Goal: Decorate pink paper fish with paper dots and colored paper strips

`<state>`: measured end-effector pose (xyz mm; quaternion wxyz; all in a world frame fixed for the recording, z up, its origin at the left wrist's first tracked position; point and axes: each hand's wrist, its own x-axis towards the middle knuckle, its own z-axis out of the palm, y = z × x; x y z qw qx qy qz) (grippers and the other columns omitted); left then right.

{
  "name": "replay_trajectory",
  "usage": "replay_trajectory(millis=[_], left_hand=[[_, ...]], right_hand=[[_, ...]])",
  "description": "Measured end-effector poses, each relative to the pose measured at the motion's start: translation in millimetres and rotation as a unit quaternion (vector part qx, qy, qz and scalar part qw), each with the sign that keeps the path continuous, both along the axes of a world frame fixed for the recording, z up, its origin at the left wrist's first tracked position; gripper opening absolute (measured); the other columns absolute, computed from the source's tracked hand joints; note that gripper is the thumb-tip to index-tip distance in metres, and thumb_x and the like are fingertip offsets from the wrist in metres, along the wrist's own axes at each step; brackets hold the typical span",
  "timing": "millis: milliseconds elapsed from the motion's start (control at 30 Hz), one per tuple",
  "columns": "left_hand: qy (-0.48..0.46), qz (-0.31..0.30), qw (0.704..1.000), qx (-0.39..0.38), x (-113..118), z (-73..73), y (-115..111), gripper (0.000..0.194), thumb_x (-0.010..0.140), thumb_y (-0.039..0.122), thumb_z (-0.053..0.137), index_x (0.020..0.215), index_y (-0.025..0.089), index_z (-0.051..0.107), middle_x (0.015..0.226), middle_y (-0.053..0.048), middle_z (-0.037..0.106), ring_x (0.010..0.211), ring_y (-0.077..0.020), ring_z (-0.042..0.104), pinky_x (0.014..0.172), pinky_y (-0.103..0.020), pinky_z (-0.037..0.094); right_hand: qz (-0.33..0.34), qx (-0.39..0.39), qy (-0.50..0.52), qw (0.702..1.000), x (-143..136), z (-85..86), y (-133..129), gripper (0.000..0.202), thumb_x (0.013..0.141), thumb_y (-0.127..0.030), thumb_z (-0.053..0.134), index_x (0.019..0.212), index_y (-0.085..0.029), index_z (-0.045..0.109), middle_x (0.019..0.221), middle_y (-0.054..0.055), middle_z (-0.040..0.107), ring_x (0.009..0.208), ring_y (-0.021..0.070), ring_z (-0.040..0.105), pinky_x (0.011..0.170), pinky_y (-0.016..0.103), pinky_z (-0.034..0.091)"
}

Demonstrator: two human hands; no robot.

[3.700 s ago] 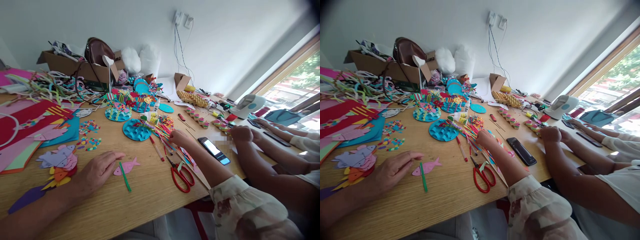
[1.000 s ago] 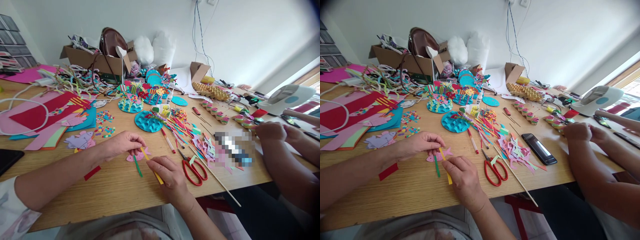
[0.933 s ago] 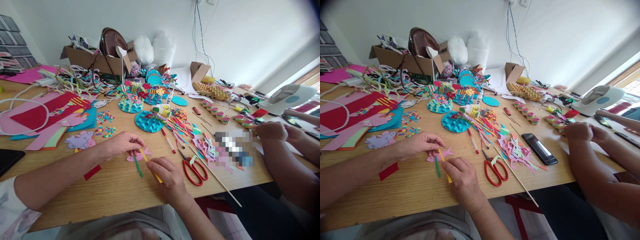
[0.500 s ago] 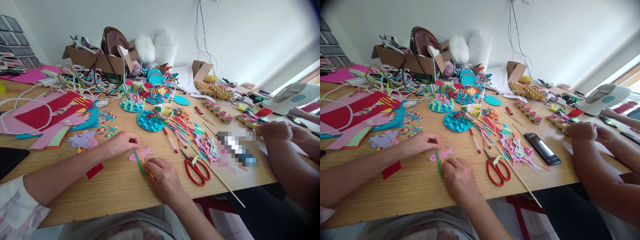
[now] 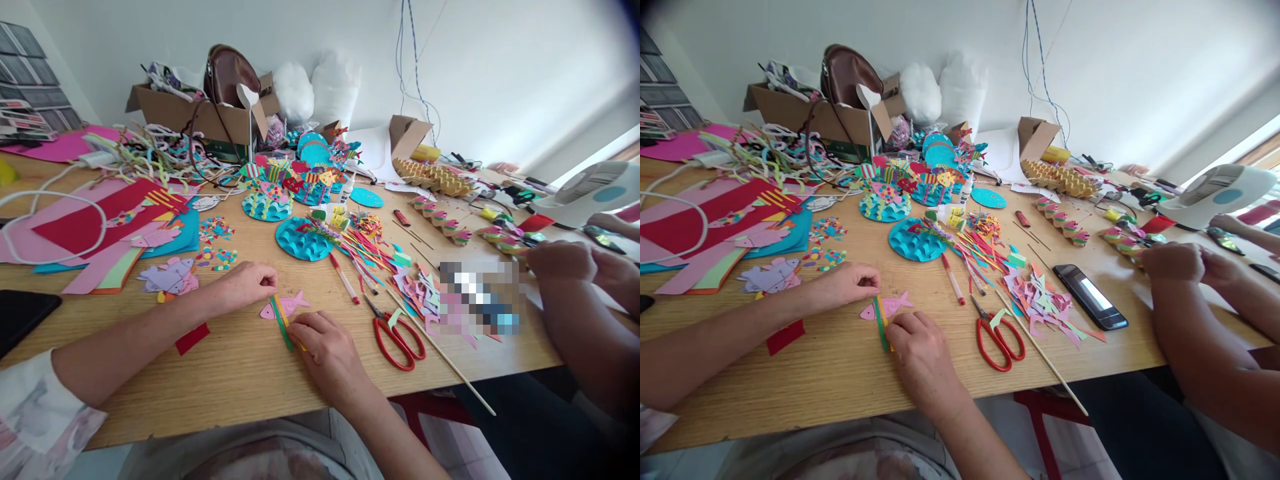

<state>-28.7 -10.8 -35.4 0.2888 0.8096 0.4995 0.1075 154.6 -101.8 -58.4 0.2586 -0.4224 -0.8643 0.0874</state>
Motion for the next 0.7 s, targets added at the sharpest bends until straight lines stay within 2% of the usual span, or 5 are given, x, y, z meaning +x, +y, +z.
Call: replay_trajectory(millis=[700], left_hand=[[0.028, -0.005, 1.0, 0.009, 2.7, 1.7, 1.5, 0.011, 0.067, 0.019, 0.049, 0.06, 0.017, 0.057, 0.052, 0.004, 0.05, 0.053, -0.0099, 0.045, 0.049, -0.019, 0.028]], right_hand=[[0.012, -0.004, -0.008, 1.0, -0.9, 1.9, 0.5, 0.02, 0.078, -0.003, 0.049, 0.081, -0.016, 0.064, 0.084, 0.004, 0.063, 0.076, 0.0162, 0.052, 0.066, 0.025, 0.041]])
